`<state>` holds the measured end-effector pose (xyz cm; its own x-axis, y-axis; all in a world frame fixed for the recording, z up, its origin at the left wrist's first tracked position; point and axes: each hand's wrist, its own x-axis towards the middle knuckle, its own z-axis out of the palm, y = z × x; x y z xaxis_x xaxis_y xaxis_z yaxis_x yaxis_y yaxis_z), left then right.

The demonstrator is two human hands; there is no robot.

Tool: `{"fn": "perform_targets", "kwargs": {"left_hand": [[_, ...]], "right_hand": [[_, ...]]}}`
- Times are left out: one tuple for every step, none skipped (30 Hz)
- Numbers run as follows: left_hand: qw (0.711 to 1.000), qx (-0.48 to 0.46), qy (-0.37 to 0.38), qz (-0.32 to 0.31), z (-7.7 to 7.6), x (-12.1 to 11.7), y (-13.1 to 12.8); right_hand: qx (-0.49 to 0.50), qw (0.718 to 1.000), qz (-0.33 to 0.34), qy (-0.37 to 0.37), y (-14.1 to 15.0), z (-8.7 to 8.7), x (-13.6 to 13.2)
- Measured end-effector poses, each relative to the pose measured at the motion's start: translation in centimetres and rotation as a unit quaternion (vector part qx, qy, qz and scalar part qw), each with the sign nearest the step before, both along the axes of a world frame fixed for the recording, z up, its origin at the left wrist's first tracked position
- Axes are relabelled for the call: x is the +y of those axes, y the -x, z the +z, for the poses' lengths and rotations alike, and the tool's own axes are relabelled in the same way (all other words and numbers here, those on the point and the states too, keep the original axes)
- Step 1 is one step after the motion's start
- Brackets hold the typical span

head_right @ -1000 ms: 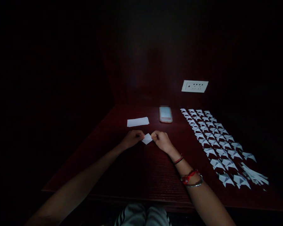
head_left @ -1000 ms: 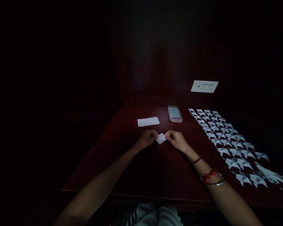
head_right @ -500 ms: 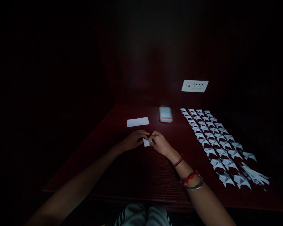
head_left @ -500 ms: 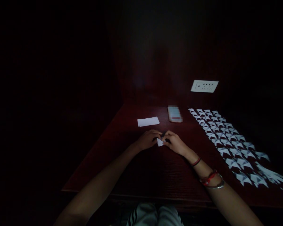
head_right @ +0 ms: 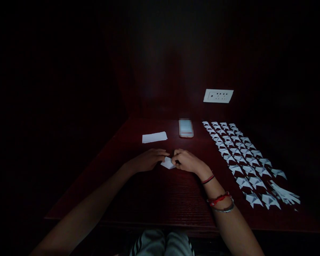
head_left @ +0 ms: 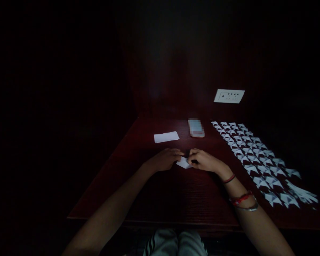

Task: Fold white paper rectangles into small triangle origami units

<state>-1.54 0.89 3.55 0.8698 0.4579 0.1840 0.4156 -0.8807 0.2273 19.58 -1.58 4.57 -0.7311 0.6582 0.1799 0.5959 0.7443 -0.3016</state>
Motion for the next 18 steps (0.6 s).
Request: {"fn": "perform_targets", "kwargs": {"left_hand": [[1.000,0.002,0.001,0.000,0.0,-0.1,0.0],[1.000,0.006,0.003,-0.001,-0.1,-0.1,-0.1],[1.000,0.009,0.005,-0.002,-0.1,-0.1,-0.1],[1.000,0.010,0.004,0.000,0.0,-0.2,-0.1],[1.000,0.008,0.003,0.003,0.0,-0.2,0.0],[1.000,0.005,0.000,0.006,0.1,-0.2,0.0],[1.000,0.002,-0.002,0.010,0.1,-0.2,0.0],[1.000,-0.001,-0.006,0.012,0.2,-0.2,0.1],[1.000,-0.001,-0.011,0.012,0.2,-0.2,0.1],[1.000,-0.001,-0.017,0.011,0.3,-0.2,0.2],[1.000,0.000,-0.024,0.010,0.3,-0.2,0.2],[0.999,0.002,-0.031,0.010,0.3,-0.2,0.2],[0.999,0.004,-0.038,0.009,0.3,-0.2,0.2],[0.999,0.006,-0.043,0.007,0.3,-0.2,0.2],[0.999,0.005,-0.045,0.006,0.3,-0.2,0.2],[0.999,0.003,-0.044,0.004,0.3,-0.2,0.2],[0.999,0.000,-0.040,0.002,0.2,-0.2,0.2],[0.999,-0.004,-0.033,0.003,0.2,-0.2,0.1]], "right_hand": [[-0.006,1.000,-0.004,-0.010,0.0,-0.1,0.0],[-0.010,1.000,-0.009,-0.017,-0.1,-0.1,0.0],[-0.012,1.000,-0.015,-0.022,-0.1,-0.1,0.0],[-0.012,0.999,-0.022,-0.024,-0.1,-0.2,0.0],[-0.009,0.999,-0.031,-0.023,-0.1,-0.1,0.0],[-0.004,0.999,-0.040,-0.020,-0.1,-0.1,0.0],[0.004,0.999,-0.049,-0.015,-0.1,-0.1,0.0],[0.014,0.998,-0.059,-0.010,-0.1,-0.2,0.0],[0.025,0.997,-0.068,-0.006,-0.1,-0.2,0.1],[0.035,0.996,-0.078,-0.003,0.0,-0.4,0.1],[0.043,0.995,-0.087,0.000,0.0,-0.5,0.2],[0.048,0.994,-0.097,0.003,0.1,-0.8,0.3],[0.050,0.993,-0.110,0.004,0.2,-1.1,0.4],[0.052,0.991,-0.123,0.004,0.2,-1.3,0.5],[0.052,0.989,-0.136,0.003,0.3,-1.6,0.6],[0.054,0.988,-0.147,0.000,0.3,-1.9,0.7],[0.057,0.986,-0.157,-0.004,0.4,-2.0,0.8],[0.059,0.985,-0.162,-0.010,0.4,-2.2,0.9]]}}
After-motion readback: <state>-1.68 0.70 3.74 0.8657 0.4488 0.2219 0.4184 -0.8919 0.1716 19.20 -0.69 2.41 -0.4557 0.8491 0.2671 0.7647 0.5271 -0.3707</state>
